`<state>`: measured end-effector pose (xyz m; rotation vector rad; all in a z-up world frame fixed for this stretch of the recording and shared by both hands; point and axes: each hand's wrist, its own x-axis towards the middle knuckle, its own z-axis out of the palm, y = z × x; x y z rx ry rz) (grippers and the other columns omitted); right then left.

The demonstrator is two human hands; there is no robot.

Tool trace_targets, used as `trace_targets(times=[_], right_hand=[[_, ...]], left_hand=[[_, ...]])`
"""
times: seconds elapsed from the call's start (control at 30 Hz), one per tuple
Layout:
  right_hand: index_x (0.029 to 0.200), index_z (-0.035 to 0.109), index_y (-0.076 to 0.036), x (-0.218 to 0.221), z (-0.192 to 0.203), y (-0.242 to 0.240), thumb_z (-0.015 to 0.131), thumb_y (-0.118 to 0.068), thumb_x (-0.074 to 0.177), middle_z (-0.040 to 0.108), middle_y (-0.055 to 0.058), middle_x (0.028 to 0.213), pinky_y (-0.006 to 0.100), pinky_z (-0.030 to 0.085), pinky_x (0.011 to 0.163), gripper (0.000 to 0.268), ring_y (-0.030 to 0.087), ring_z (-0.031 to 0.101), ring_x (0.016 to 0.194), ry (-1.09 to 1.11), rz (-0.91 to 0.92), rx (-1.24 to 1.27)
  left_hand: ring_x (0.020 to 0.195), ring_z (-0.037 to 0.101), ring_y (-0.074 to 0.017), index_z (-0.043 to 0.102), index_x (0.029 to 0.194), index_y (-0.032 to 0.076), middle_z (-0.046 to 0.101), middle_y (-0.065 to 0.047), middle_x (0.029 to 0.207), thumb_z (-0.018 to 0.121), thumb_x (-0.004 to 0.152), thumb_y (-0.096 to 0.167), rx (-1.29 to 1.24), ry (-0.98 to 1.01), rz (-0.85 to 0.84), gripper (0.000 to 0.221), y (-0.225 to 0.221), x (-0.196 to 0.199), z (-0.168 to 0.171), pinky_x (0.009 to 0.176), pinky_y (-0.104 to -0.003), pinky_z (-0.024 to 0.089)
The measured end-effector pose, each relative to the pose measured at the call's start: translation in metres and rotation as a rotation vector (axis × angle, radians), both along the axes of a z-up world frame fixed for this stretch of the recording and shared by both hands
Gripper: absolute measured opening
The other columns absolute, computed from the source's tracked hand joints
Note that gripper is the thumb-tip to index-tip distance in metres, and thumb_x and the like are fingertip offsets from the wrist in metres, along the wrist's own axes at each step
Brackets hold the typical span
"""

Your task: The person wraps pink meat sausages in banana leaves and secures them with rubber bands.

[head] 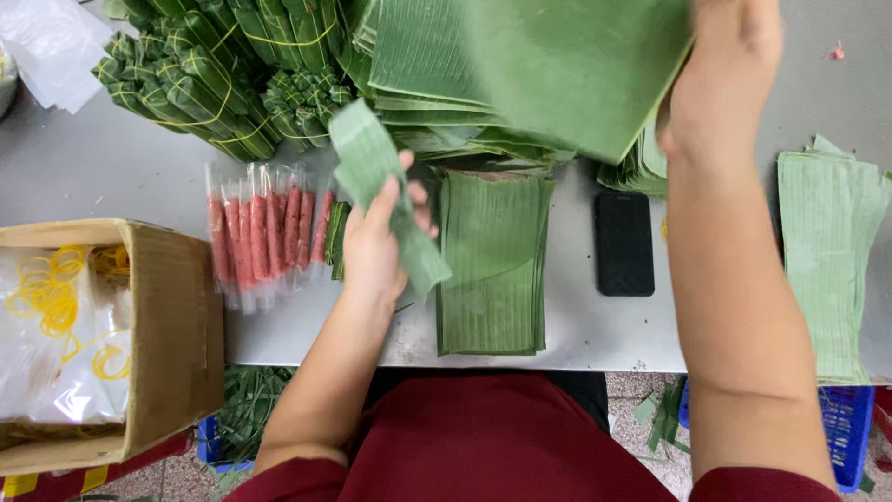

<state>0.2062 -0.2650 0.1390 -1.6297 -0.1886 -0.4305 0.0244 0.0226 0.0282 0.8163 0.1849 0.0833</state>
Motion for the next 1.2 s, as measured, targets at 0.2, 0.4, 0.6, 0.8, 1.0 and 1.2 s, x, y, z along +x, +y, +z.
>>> trace_targets(times=[0.2,0.4,0.6,0.8,1.0,1.2], right_hand=[[0.125,0.048,-0.01,-0.109,-0.051,0.039,0.054,-0.007,0.109,0.068,0.007,0.115,0.039,0.067,0.079,0.018,0.016,0.074,0.094,0.313,0.234,0.434],[0.126,0.051,-0.009,-0.135,-0.094,0.049,0.054,-0.014,0.113,0.07,0.009,0.11,0.039,0.065,0.074,0.014,0.018,0.072,0.09,0.414,0.277,0.606],[0.126,0.052,-0.016,-0.126,-0.092,0.044,0.054,-0.015,0.107,0.071,0.003,0.108,0.032,0.06,0.061,0.019,0.015,0.073,0.088,0.404,0.126,0.688],[0.13,0.055,-0.009,-0.08,-0.085,0.044,0.057,-0.014,0.113,0.071,0.009,0.117,0.035,0.06,0.076,0.018,0.022,0.073,0.101,0.402,0.183,0.808],[0.145,0.052,-0.001,-0.103,-0.078,0.073,0.051,-0.032,0.109,0.064,0.015,0.14,0.04,0.056,0.102,0.047,0.026,0.063,0.129,0.611,0.524,0.922],[0.143,0.05,-0.007,-0.184,-0.063,0.06,0.067,-0.043,0.102,0.055,0.006,0.142,0.043,0.047,0.107,0.057,0.021,0.055,0.131,0.337,1.082,0.445]], left_hand=[[0.105,0.071,-0.0273,0.055,0.133,-0.001,0.071,-0.011,0.118,0.064,0.098,0.041,-0.058,0.026,0.106,0.055,-0.024,0.03,0.004,0.09,-0.045,0.061],[0.083,0.057,-0.0203,0.056,0.117,0.008,0.059,-0.001,0.089,0.06,0.104,0.036,-0.212,0.104,0.114,0.031,-0.017,0.039,-0.009,0.073,-0.04,0.052],[0.071,0.035,-0.0154,0.05,0.104,0.012,0.036,0.002,0.075,0.039,0.114,0.034,-0.347,-0.316,0.237,0.026,0.027,0.014,0.016,0.07,-0.035,0.034],[0.052,0.041,-0.0121,0.056,0.108,0.004,0.044,-0.001,0.069,0.043,0.123,0.032,-0.153,-0.547,0.441,0.034,0.095,-0.037,0.09,0.049,-0.028,0.036],[0.065,0.07,-0.0302,0.046,0.138,0.0,0.069,-0.021,0.083,0.056,0.111,0.029,0.204,-0.363,0.113,0.041,0.032,-0.081,0.117,0.06,-0.042,0.061],[0.105,0.075,-0.0335,0.053,0.14,-0.01,0.07,-0.025,0.124,0.051,0.112,0.011,0.178,-0.204,-0.764,0.035,0.004,-0.081,0.082,0.082,-0.046,0.066]])
